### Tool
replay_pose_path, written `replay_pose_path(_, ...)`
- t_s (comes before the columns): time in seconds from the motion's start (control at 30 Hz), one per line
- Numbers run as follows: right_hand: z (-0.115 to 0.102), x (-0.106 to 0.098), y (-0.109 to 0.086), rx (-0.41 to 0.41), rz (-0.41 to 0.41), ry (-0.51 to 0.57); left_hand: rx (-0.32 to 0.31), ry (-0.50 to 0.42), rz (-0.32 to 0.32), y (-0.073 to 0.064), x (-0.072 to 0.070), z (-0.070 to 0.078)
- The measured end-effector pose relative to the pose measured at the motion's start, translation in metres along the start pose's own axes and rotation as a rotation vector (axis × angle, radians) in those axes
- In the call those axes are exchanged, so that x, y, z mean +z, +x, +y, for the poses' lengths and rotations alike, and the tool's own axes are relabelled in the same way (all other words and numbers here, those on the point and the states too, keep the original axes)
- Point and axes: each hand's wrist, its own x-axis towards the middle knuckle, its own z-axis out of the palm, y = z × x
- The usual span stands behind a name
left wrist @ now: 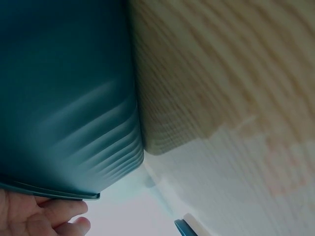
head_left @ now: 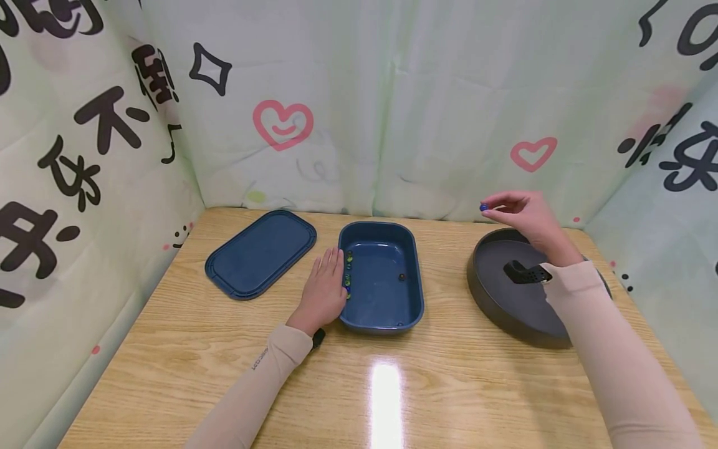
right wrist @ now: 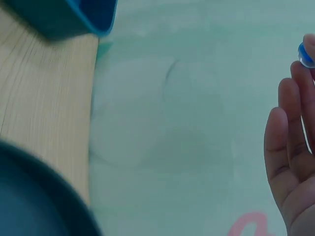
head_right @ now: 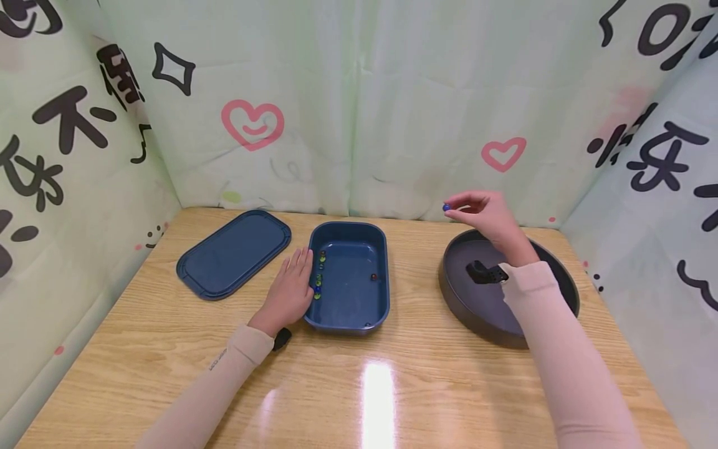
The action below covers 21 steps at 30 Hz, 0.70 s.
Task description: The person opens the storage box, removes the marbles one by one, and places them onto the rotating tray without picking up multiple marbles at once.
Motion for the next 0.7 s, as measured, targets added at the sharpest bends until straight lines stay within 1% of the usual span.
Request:
replay_pose_path(0.1, 0.014, -0.016, -0.005, 0.010, 0.035, -0.013, 0.005, -0.010, 0.007, 0.000, 0.000, 0.000)
replay_pose_path(0.23, 0.031, -0.031, -0.010, 0.060, 0.071, -0.002, 0.013, -0.022, 0.020, -0.001, -0.001, 0.001)
replay_pose_path(0.33, 0.042, -0.041, -0.016, 0.106, 0.085, -0.051, 0.012, -0.023, 0.023, -0.001, -0.001, 0.001)
replay_pose_path(0.43, 0.052, -0.049, -0.022, 0.146, 0.093, -0.125, 0.008, -0.015, 0.020, 0.000, 0.000, 0.000)
replay_pose_path(0.57, 0.069, -0.058, -0.028, 0.177, 0.103, -0.198, 0.000, 0.003, 0.015, 0.001, 0.000, 0.000)
replay_pose_path(0.7, 0.089, -0.066, -0.033, 0.206, 0.105, -0.246, -0.007, 0.009, 0.014, 0.001, 0.002, 0.000)
